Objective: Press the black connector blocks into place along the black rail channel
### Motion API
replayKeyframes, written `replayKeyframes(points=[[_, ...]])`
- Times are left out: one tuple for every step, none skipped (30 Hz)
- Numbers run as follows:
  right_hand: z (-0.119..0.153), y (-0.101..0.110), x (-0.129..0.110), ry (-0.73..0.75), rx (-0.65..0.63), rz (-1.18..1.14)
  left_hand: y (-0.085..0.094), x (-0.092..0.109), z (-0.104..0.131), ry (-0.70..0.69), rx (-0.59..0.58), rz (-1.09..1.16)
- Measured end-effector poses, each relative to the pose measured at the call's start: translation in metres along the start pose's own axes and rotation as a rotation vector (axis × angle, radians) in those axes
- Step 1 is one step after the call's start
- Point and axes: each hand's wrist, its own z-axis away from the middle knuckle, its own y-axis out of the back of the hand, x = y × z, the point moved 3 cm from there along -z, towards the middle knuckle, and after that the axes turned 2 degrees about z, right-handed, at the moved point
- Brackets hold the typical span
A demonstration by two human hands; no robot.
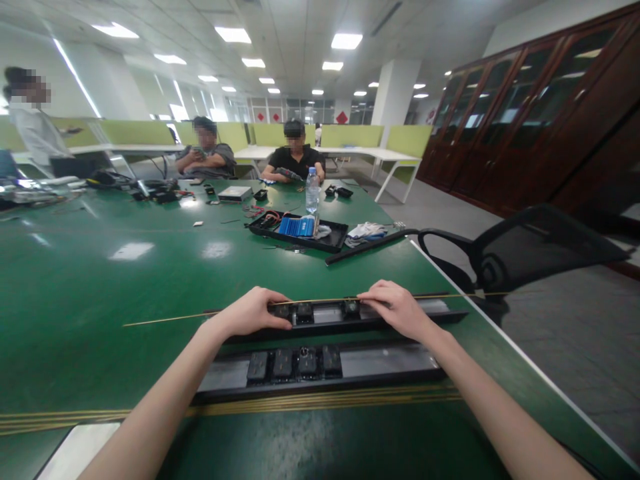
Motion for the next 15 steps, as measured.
replayKeyframes(points=[[0.0,0.002,0.001,-0.004,-0.004,0.002,0.0,0.0,0.0,0.004,-0.002,0.0],[0.0,0.003,0.003,-0.01,-0.011,0.004,0.0,-0.001,0.0,0.006,-0.003,-0.001],[0.001,0.005,0.004,-0.016,-0.019,0.007,0.0,-0.001,0.0,0.008,-0.003,-0.003],[0.001,0.007,0.005,-0.024,-0.03,0.01,0.0,-0.001,0.0,0.009,-0.003,-0.005],[0.001,0.009,0.006,-0.034,-0.042,0.013,0.0,-0.001,0.0,0.008,-0.002,-0.007],[0.001,0.01,0.008,-0.042,-0.051,0.018,0.0,0.0,0.0,0.007,-0.001,-0.009],[0.001,0.012,0.009,-0.048,-0.058,0.023,0.0,0.0,0.0,0.007,0.001,-0.011],[0.002,0.013,0.01,-0.051,-0.063,0.029,0.0,0.0,0.0,0.01,0.001,-0.012],[0.002,0.015,0.011,-0.052,-0.064,0.036,0.0,0.0,0.0,0.013,0.002,-0.013],[0.002,0.016,0.012,-0.052,-0.063,0.043,0.0,0.0,0.0,0.017,0.003,-0.013],[0.002,0.017,0.013,-0.051,-0.063,0.048,0.0,0.0,0.0,0.02,0.003,-0.013],[0.003,0.018,0.014,-0.053,-0.066,0.052,0.0,0.0,0.0,0.022,0.004,-0.013],[0.003,0.019,0.016,-0.059,-0.071,0.053,0.0,0.0,0.0,0.023,0.004,-0.013],[0.003,0.02,0.017,-0.067,-0.079,0.052,0.0,0.001,0.0,0.024,0.003,-0.013],[0.004,0.021,0.019,-0.078,-0.086,0.049,0.0,0.001,0.0,0.025,0.001,-0.014]])
